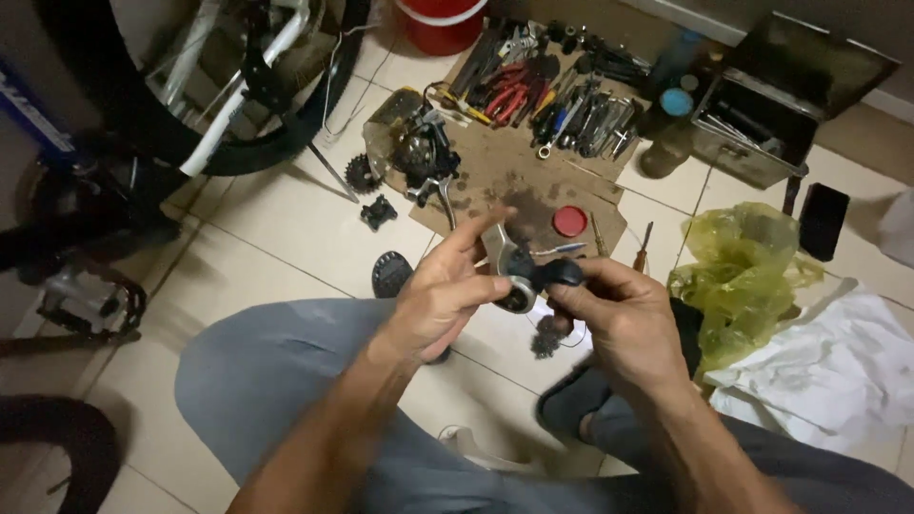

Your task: Assembling a bicycle derailleur by fitting components together and securing them with screws using a screwdriver.

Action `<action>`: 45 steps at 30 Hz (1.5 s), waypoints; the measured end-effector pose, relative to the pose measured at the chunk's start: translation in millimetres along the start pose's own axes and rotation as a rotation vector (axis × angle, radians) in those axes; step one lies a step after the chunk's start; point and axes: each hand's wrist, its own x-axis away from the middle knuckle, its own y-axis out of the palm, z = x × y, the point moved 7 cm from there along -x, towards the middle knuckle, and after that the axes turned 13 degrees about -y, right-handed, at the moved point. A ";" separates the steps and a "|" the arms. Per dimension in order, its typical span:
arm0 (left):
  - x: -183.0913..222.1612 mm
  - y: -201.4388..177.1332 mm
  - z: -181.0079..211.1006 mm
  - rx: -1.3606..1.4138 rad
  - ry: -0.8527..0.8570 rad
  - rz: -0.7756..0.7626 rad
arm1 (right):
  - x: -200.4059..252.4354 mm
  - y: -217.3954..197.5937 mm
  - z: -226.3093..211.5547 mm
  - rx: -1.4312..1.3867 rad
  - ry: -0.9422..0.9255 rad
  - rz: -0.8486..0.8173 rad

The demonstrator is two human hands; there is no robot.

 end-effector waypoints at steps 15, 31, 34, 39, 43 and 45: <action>-1.6 -8.7 -8.8 0.031 -0.010 -0.068 | 19.0 -22.2 -19.6 0.283 -0.178 -0.106; 3.1 2.6 0.2 -0.025 0.041 -0.140 | 21.5 4.8 -52.8 0.475 -0.403 -0.190; 3.8 2.4 1.6 -0.032 0.044 -0.143 | 20.9 0.5 -49.1 0.431 -0.352 -0.171; 6.8 5.2 1.5 0.009 0.021 -0.127 | 20.9 10.3 -52.3 0.323 -0.244 -0.242; 3.8 -6.0 -6.2 0.003 0.006 -0.115 | 23.3 8.0 -47.5 0.324 -0.219 -0.223; 1.4 -7.6 -7.0 -0.002 0.043 -0.085 | 24.1 6.5 -40.7 0.277 -0.154 -0.185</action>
